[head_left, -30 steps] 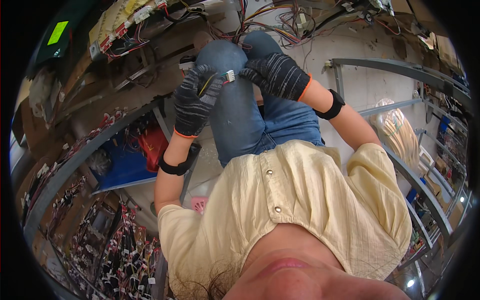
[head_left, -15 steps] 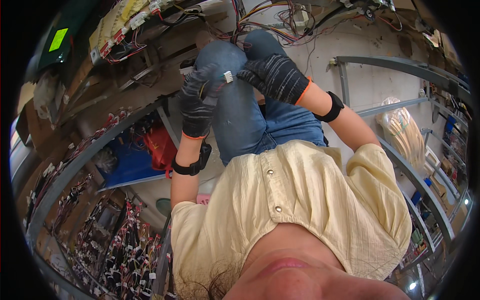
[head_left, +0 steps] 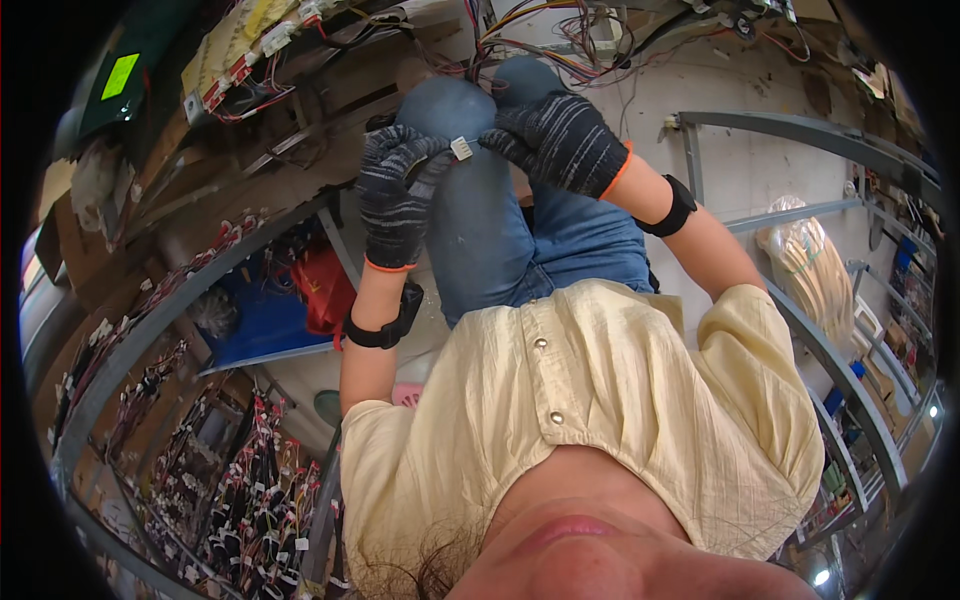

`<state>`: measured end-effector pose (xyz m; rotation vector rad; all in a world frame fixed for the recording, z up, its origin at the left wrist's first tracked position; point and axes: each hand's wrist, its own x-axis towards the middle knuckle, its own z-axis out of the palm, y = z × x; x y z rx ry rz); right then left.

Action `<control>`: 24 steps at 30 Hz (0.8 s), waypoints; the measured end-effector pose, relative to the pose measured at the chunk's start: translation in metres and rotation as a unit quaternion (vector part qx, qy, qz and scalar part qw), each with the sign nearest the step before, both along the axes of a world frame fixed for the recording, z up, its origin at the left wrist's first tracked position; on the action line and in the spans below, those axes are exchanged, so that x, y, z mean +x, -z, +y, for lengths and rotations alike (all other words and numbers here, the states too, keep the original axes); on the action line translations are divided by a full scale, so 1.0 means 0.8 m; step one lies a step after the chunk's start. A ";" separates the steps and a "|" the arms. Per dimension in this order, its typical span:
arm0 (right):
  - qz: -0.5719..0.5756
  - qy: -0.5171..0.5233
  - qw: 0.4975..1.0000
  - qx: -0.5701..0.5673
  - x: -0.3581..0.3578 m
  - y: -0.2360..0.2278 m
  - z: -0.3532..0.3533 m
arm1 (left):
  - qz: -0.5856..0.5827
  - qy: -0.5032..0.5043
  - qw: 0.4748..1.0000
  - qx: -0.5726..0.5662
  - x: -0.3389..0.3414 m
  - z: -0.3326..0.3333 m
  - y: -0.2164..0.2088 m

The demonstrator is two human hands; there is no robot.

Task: Connecting wires and electrical connectors to a wiring harness assembly on a workbench.

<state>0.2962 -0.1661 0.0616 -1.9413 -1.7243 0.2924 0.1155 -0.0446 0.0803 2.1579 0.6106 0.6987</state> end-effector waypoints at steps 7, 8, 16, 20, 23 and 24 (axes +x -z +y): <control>-0.068 -0.025 0.994 0.077 0.012 0.020 0.012 | 0.068 -0.021 0.987 0.143 0.002 -0.014 -0.009; -0.068 -0.026 0.994 0.077 0.012 0.019 0.013 | 0.069 -0.022 0.987 0.142 0.000 -0.015 -0.006; -0.026 -0.084 0.996 0.011 0.025 0.002 0.020 | 0.241 -0.009 0.951 0.195 0.003 -0.015 -0.028; -0.051 -0.105 0.993 -0.004 0.028 -0.004 0.026 | 0.188 -0.009 0.980 0.068 0.000 -0.005 -0.029; -0.052 -0.160 0.986 0.010 0.034 -0.003 0.032 | 0.107 -0.006 0.994 0.002 -0.004 0.000 -0.013; -0.053 -0.166 0.984 -0.034 0.035 -0.007 0.036 | 0.107 -0.004 0.994 -0.019 -0.004 0.000 -0.011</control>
